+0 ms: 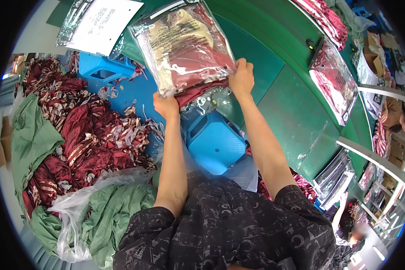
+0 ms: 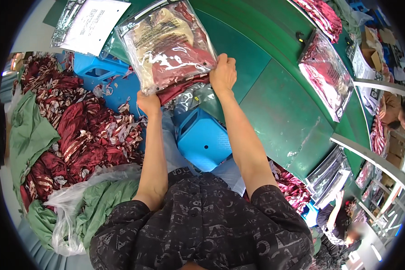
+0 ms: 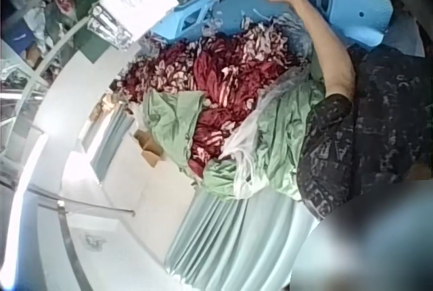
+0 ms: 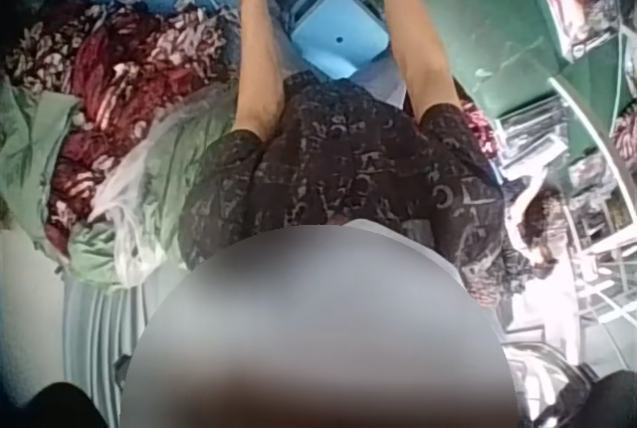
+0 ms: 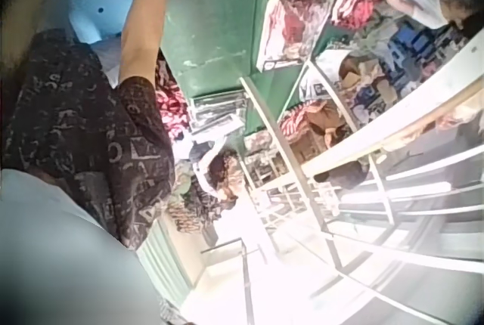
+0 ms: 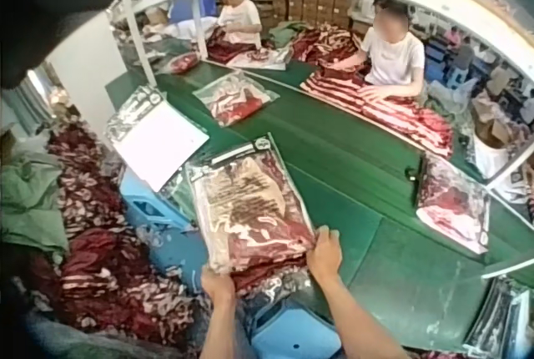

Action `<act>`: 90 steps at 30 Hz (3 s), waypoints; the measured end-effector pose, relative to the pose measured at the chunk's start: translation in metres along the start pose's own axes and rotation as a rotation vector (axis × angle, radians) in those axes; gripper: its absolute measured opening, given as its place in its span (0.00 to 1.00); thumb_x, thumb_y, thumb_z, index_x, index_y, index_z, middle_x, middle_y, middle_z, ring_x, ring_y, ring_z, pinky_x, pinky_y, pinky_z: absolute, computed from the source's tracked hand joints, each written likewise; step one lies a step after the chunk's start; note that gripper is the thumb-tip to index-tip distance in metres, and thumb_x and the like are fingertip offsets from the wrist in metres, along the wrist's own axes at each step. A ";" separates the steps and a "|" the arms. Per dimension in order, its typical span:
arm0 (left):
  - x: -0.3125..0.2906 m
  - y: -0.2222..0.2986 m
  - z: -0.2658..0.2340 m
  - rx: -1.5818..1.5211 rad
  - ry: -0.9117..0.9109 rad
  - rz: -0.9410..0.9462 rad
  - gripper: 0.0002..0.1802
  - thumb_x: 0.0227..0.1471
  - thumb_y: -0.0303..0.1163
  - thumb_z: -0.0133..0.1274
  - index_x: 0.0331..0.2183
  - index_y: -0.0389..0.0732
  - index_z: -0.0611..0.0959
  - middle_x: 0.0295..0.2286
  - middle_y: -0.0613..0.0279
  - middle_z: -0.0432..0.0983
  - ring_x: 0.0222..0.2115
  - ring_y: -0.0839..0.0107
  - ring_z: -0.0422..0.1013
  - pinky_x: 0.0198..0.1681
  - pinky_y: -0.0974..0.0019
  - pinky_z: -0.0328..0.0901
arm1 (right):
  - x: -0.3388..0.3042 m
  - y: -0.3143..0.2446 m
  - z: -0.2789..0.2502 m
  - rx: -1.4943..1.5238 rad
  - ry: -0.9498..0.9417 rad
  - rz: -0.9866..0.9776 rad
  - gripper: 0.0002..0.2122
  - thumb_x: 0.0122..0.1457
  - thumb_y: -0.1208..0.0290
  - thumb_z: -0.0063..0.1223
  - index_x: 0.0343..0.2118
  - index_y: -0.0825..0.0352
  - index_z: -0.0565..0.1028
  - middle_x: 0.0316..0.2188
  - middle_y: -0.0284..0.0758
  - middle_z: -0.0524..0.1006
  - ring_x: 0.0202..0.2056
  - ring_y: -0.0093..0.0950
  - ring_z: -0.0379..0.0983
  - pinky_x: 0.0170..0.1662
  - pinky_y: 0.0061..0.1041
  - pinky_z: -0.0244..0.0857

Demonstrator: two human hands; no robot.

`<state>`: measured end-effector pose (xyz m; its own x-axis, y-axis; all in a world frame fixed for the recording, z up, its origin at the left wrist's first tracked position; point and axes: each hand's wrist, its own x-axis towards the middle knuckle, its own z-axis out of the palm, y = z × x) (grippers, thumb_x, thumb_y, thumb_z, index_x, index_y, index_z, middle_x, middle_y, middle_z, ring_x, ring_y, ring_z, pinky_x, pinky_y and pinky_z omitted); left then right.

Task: Folding fabric garments and placing them into clear plastic bags on an assembly line.

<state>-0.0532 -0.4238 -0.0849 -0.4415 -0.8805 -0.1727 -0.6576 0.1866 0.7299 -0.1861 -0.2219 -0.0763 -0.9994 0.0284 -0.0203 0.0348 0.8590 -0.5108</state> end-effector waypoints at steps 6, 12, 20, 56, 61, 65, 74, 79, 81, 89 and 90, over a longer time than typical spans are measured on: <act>-0.063 -0.029 -0.047 -0.229 -0.249 -0.058 0.10 0.54 0.30 0.54 0.35 0.34 0.82 0.29 0.53 0.78 0.28 0.65 0.70 0.35 0.64 0.66 | -0.079 0.050 -0.038 0.052 -0.057 0.323 0.09 0.56 0.65 0.51 0.36 0.60 0.67 0.25 0.37 0.74 0.28 0.45 0.72 0.35 0.42 0.66; -0.013 -0.010 -0.040 -0.044 -0.298 -0.051 0.17 0.55 0.31 0.53 0.44 0.33 0.83 0.35 0.51 0.81 0.32 0.64 0.74 0.40 0.65 0.69 | -0.046 0.030 -0.028 0.020 0.011 0.206 0.10 0.55 0.65 0.51 0.39 0.60 0.69 0.26 0.39 0.78 0.30 0.46 0.75 0.35 0.44 0.67; -0.032 -0.006 -0.054 -0.395 -0.472 0.229 0.18 0.54 0.28 0.56 0.47 0.33 0.80 0.35 0.56 0.81 0.32 0.67 0.73 0.39 0.68 0.68 | -0.018 0.053 -0.003 0.039 -0.118 0.196 0.15 0.51 0.76 0.50 0.43 0.66 0.74 0.30 0.43 0.79 0.31 0.44 0.74 0.37 0.39 0.68; 0.074 0.094 -0.070 0.313 -0.562 1.148 0.36 0.44 0.37 0.66 0.56 0.46 0.75 0.54 0.61 0.70 0.60 0.55 0.60 0.62 0.49 0.56 | -0.047 -0.001 -0.021 0.370 -0.145 -0.285 0.17 0.51 0.80 0.57 0.45 0.64 0.75 0.52 0.32 0.70 0.45 0.32 0.72 0.48 0.30 0.67; 0.080 0.113 0.016 0.381 -0.726 1.525 0.40 0.45 0.37 0.63 0.61 0.50 0.70 0.60 0.72 0.65 0.68 0.56 0.45 0.70 0.42 0.39 | -0.034 -0.020 -0.019 -0.216 0.077 -0.539 0.12 0.51 0.73 0.58 0.41 0.61 0.76 0.48 0.27 0.73 0.49 0.31 0.69 0.52 0.25 0.62; 0.092 0.082 0.038 0.549 -0.671 1.750 0.37 0.46 0.38 0.61 0.59 0.48 0.71 0.60 0.71 0.64 0.68 0.58 0.44 0.71 0.41 0.36 | -0.016 -0.033 -0.030 -0.203 0.080 -0.798 0.08 0.54 0.67 0.56 0.36 0.59 0.77 0.41 0.28 0.74 0.42 0.31 0.71 0.51 0.24 0.63; 0.098 0.086 0.042 0.374 -1.006 1.554 0.33 0.49 0.34 0.59 0.58 0.49 0.72 0.60 0.70 0.64 0.68 0.59 0.44 0.71 0.44 0.37 | 0.034 -0.012 -0.002 0.011 -0.376 -0.782 0.05 0.57 0.70 0.54 0.35 0.60 0.76 0.37 0.28 0.75 0.40 0.29 0.70 0.48 0.27 0.64; 0.127 0.105 0.018 0.442 -1.168 1.589 0.31 0.50 0.33 0.58 0.57 0.49 0.73 0.59 0.70 0.65 0.68 0.61 0.45 0.71 0.47 0.38 | 0.029 -0.025 -0.003 0.201 -0.540 -0.688 0.04 0.58 0.70 0.53 0.35 0.60 0.76 0.36 0.27 0.75 0.40 0.28 0.69 0.48 0.26 0.62; 0.135 0.108 0.010 0.485 -1.203 1.609 0.31 0.50 0.34 0.58 0.57 0.49 0.73 0.59 0.70 0.65 0.68 0.61 0.45 0.71 0.48 0.39 | 0.024 -0.028 -0.007 0.255 -0.579 -0.662 0.04 0.58 0.70 0.53 0.35 0.60 0.76 0.36 0.27 0.75 0.40 0.28 0.68 0.48 0.26 0.62; 0.136 0.080 -0.002 0.547 -1.154 1.656 0.22 0.55 0.38 0.52 0.53 0.52 0.78 0.59 0.77 0.66 0.68 0.64 0.45 0.72 0.51 0.36 | 0.000 -0.050 -0.026 -0.212 -0.232 -0.695 0.02 0.58 0.71 0.54 0.33 0.59 0.77 0.36 0.25 0.75 0.44 0.26 0.67 0.50 0.26 0.57; 0.137 0.073 -0.001 0.556 -1.135 1.680 0.21 0.57 0.39 0.51 0.52 0.52 0.79 0.59 0.78 0.66 0.68 0.65 0.45 0.72 0.52 0.36 | -0.001 -0.053 -0.025 -0.281 -0.193 -0.684 0.02 0.57 0.71 0.54 0.33 0.59 0.77 0.36 0.24 0.75 0.45 0.26 0.67 0.50 0.26 0.57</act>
<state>-0.1611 -0.5316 -0.0550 -0.6131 0.7832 -0.1032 0.7011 0.5997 0.3857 -0.1869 -0.2545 -0.0276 -0.7792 -0.6240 0.0587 -0.6192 0.7519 -0.2262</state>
